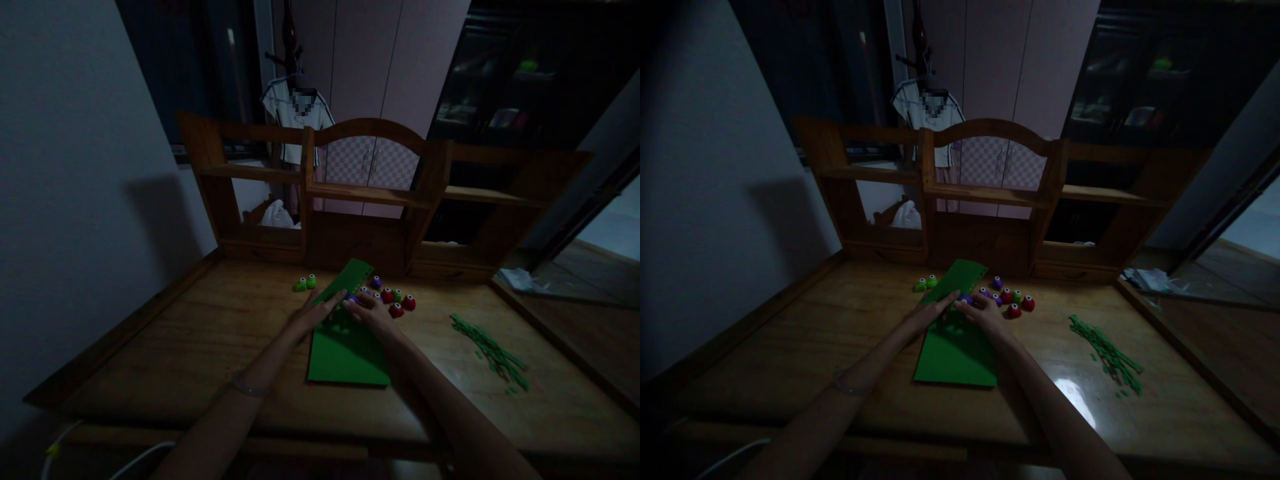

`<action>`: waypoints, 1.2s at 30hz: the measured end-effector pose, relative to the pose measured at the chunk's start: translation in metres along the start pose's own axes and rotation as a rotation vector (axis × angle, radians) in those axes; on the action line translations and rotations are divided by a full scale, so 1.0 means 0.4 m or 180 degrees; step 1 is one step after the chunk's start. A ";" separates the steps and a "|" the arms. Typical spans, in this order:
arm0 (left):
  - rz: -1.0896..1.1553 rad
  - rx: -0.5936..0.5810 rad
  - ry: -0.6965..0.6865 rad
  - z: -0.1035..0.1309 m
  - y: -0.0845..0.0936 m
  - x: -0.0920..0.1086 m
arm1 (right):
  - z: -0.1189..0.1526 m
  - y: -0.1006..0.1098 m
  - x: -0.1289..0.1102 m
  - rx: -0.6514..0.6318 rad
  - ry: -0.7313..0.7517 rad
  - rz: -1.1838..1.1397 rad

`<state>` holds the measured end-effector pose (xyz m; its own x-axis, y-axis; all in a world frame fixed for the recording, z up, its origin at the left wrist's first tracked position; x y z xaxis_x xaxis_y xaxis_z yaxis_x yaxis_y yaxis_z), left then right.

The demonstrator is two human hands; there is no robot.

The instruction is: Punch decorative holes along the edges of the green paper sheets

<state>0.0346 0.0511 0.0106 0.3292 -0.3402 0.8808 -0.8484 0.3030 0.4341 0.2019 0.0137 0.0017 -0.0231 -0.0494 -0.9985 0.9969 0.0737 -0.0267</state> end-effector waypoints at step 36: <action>-0.0090 -0.0261 0.0494 0.002 -0.003 -0.025 | 0.003 0.003 -0.004 0.0069 0.0119 0.0205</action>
<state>0.0320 0.0536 0.0013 0.4181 -0.2100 0.8838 -0.8032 0.3689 0.4676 0.2033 0.0128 0.0034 0.0387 -0.0081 -0.9992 0.9978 0.0539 0.0382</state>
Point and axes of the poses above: each hand's wrist, its own z-axis away from the middle knuckle, its own y-axis out of the back of the hand, x = y × z, the point moved 1 cm from there along -z, towards the middle knuckle, and after that the axes turned 5 degrees about -y, right-handed, at the moved point
